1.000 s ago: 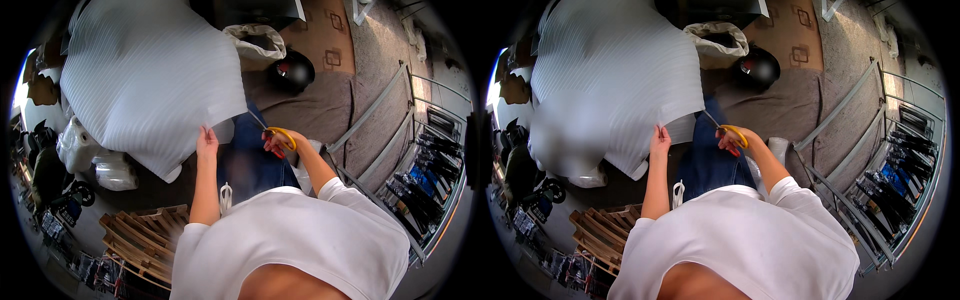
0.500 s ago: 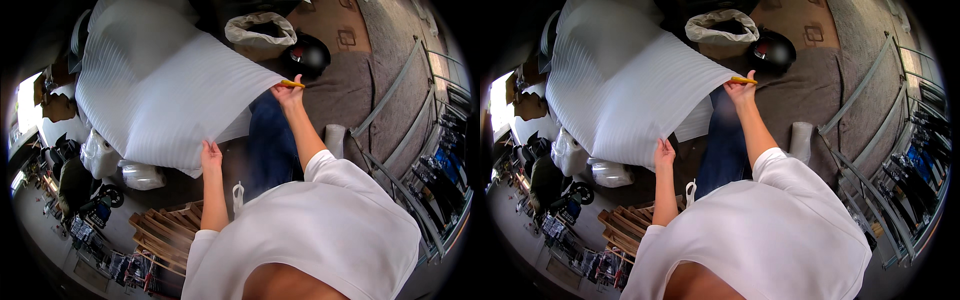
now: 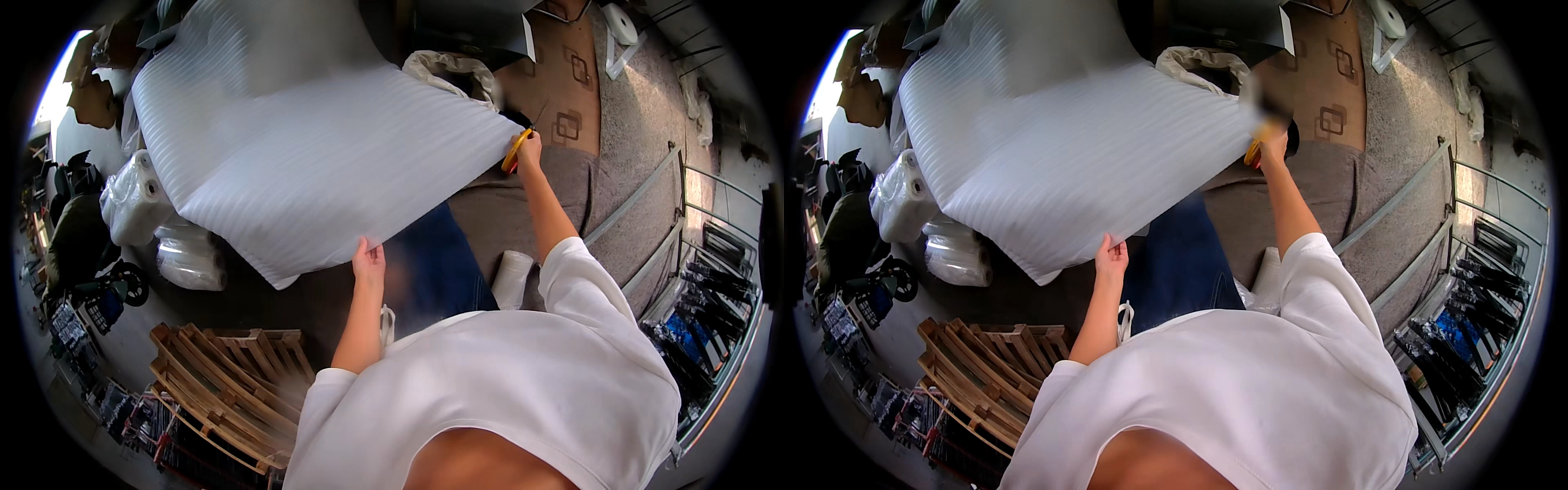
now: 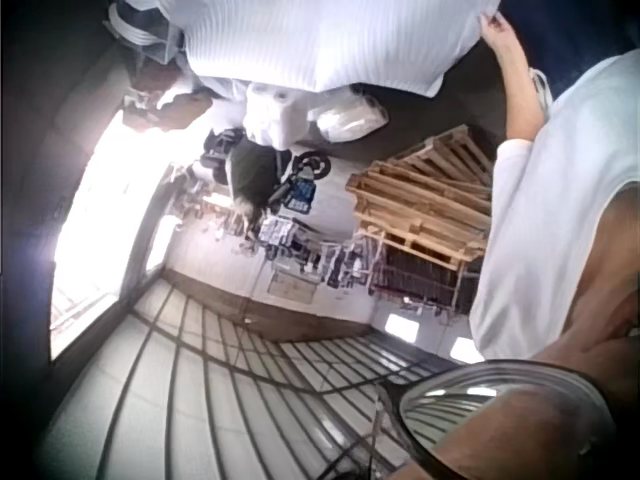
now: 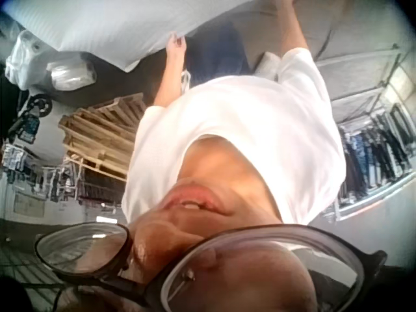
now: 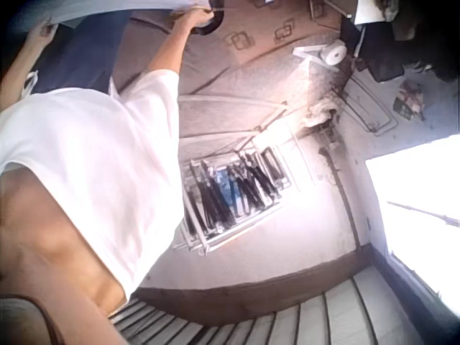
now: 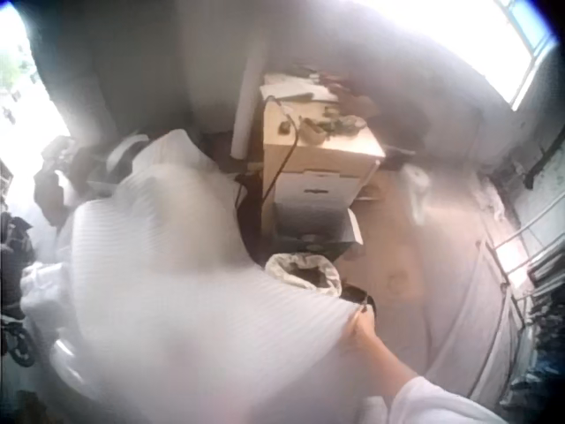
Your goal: The person uses yellow-handled scissors to cut a large white sheet of bubble wrap into smaller pieces. They repeatedly lift, position, and cut the material, then fold and stack the cut pieces on the floor.
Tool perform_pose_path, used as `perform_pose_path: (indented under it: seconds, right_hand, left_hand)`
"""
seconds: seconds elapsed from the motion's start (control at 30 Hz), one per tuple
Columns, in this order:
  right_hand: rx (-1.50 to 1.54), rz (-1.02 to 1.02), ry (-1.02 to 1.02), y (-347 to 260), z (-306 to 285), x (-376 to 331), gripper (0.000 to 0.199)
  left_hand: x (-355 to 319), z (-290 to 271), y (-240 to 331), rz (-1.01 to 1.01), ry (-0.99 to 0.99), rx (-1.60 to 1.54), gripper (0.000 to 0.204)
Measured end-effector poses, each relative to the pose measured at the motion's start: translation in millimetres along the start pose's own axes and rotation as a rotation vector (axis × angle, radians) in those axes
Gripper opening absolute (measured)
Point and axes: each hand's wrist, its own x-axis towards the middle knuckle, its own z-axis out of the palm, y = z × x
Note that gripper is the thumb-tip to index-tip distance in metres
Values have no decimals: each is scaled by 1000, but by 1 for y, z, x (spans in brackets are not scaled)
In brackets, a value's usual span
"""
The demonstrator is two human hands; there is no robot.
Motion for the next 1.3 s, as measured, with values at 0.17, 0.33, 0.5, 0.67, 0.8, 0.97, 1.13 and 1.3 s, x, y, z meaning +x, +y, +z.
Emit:
perform_pose_path:
  seconds: [0.17,0.33,0.5,0.67,0.8,0.97,1.13,1.3]
  right_hand:
    - [208,524,-367,-18,-38,-103,22]
    - [-149,682,-946,-38,-40,-235,24]
    - [-335,363,-1048,-5,-17,-272,37]
    - [-390,-77,-968,63,44,-278,34]
    - [-412,-115,-843,60,62,-293,21]
    - [-425,49,-815,35,69,-311,33]
    - [-388,138,-864,35,71,-318,46]
    - [-246,245,-879,34,71,-332,50]
  left_hand:
    - [20,-4,-19,-44,31,28,19]
    - [15,20,-27,-42,42,-12,20]
    - [10,36,-27,-33,15,30,16]
    - [18,18,-25,-42,-2,296,12]
    - [11,0,-29,-1,-115,300,14]
    - [-10,-8,-29,36,-170,211,13]
    - [-26,-9,-26,123,-97,243,13]
    - [-30,-14,-22,187,-60,264,12]
